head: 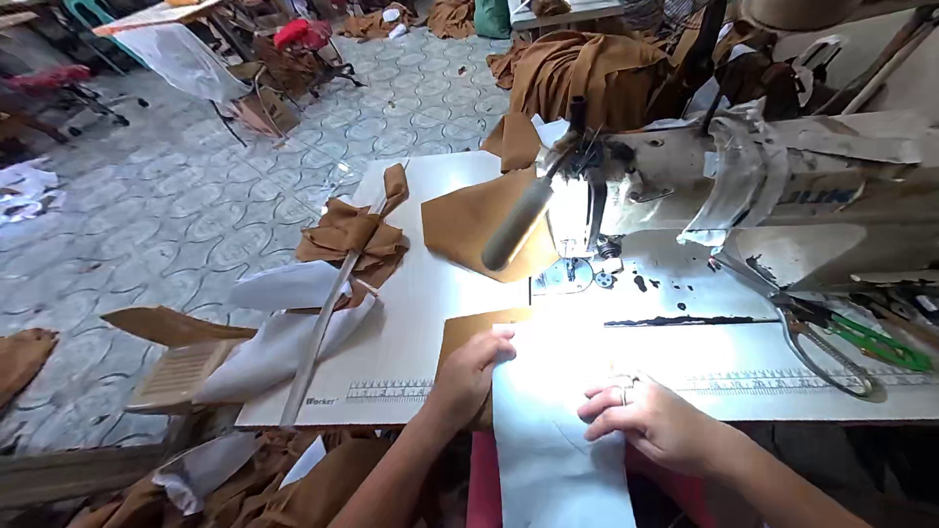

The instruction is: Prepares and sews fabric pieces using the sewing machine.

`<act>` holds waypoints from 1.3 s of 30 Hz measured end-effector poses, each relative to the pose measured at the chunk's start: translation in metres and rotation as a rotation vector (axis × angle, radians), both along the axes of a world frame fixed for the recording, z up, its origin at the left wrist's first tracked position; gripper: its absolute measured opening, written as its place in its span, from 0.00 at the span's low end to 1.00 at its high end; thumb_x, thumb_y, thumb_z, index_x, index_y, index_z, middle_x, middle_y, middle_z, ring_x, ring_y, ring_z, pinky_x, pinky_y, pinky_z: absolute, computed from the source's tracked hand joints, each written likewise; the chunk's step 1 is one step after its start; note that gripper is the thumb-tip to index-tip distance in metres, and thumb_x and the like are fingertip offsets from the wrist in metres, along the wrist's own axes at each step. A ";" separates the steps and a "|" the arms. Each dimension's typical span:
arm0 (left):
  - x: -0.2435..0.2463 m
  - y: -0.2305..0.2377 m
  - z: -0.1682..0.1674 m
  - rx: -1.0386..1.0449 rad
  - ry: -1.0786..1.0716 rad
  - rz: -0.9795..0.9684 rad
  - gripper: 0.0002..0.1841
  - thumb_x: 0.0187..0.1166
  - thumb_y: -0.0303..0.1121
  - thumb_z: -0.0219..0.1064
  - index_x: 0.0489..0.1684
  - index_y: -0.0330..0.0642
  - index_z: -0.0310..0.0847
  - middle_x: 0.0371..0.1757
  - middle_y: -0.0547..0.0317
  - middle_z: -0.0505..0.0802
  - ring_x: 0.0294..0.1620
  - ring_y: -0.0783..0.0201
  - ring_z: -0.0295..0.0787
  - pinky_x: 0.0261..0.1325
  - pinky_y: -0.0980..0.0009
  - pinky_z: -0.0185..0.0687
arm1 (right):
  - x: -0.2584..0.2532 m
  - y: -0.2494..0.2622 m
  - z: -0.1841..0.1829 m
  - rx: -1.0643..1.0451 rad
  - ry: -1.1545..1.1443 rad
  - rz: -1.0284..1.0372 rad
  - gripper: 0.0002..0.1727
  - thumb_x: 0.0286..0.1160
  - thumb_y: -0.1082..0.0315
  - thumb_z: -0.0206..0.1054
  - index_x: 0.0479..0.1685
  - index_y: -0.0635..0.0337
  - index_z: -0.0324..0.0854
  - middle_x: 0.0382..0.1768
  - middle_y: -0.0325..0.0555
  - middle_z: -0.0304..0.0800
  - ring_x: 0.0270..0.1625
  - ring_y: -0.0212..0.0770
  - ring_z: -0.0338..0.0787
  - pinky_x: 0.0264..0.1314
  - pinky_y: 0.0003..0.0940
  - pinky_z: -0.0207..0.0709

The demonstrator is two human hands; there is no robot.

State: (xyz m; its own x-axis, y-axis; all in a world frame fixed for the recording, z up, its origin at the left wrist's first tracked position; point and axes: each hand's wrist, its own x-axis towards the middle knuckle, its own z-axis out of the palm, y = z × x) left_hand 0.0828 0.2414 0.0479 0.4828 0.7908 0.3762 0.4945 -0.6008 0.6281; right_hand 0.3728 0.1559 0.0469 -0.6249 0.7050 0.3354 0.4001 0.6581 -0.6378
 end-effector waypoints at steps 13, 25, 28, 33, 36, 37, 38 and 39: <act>0.003 0.034 0.009 -0.187 0.022 -0.104 0.06 0.68 0.29 0.68 0.31 0.42 0.92 0.59 0.48 0.90 0.66 0.57 0.81 0.70 0.62 0.74 | -0.022 0.000 -0.016 0.378 -0.181 -0.649 0.29 0.76 0.33 0.58 0.58 0.42 0.87 0.56 0.48 0.93 0.61 0.49 0.90 0.64 0.46 0.79; 0.041 0.049 0.037 -0.285 0.294 -0.188 0.16 0.84 0.39 0.59 0.47 0.35 0.87 0.42 0.47 0.93 0.49 0.51 0.90 0.57 0.48 0.80 | -0.019 0.001 -0.015 0.398 -0.184 -0.515 0.17 0.83 0.60 0.55 0.53 0.32 0.92 0.56 0.34 0.97 0.65 0.39 0.91 0.75 0.48 0.72; 0.068 0.056 0.037 -0.293 0.329 -0.060 0.18 0.88 0.37 0.55 0.66 0.36 0.83 0.56 0.43 0.92 0.60 0.47 0.89 0.65 0.47 0.80 | -0.018 0.000 -0.013 0.378 -0.135 -0.561 0.19 0.81 0.63 0.55 0.55 0.34 0.92 0.54 0.36 0.97 0.63 0.40 0.92 0.76 0.47 0.71; 0.082 0.051 0.030 -0.206 0.436 0.026 0.23 0.85 0.44 0.61 0.64 0.31 0.83 0.60 0.35 0.89 0.68 0.38 0.83 0.72 0.41 0.73 | -0.016 0.001 -0.008 0.208 0.031 -0.559 0.25 0.87 0.42 0.53 0.45 0.40 0.96 0.52 0.38 0.98 0.60 0.39 0.93 0.76 0.50 0.73; 0.082 0.050 0.024 -0.142 0.390 0.038 0.19 0.86 0.38 0.60 0.58 0.29 0.85 0.55 0.33 0.89 0.64 0.34 0.84 0.69 0.38 0.71 | -0.012 0.009 -0.002 -0.033 0.367 -0.621 0.24 0.81 0.50 0.64 0.46 0.64 0.92 0.56 0.52 0.93 0.66 0.36 0.88 0.74 0.33 0.77; 0.080 0.052 0.022 -0.123 0.366 0.037 0.17 0.86 0.36 0.60 0.54 0.29 0.87 0.53 0.33 0.89 0.62 0.34 0.84 0.67 0.38 0.72 | -0.011 0.012 0.001 -0.101 0.436 -0.653 0.24 0.76 0.56 0.68 0.53 0.72 0.88 0.58 0.58 0.91 0.67 0.37 0.87 0.72 0.30 0.77; 0.079 0.054 0.018 -0.103 0.333 0.029 0.16 0.85 0.35 0.60 0.51 0.29 0.88 0.52 0.34 0.90 0.61 0.35 0.84 0.66 0.38 0.72 | -0.009 0.016 0.003 -0.161 0.468 -0.658 0.27 0.74 0.59 0.70 0.60 0.77 0.82 0.62 0.61 0.88 0.68 0.37 0.86 0.72 0.28 0.78; 0.077 0.055 0.016 -0.080 0.306 0.010 0.15 0.85 0.34 0.60 0.48 0.29 0.88 0.51 0.35 0.90 0.61 0.36 0.85 0.66 0.39 0.72 | -0.008 0.019 0.006 -0.216 0.487 -0.651 0.32 0.73 0.61 0.72 0.68 0.81 0.75 0.66 0.66 0.84 0.69 0.39 0.85 0.70 0.27 0.78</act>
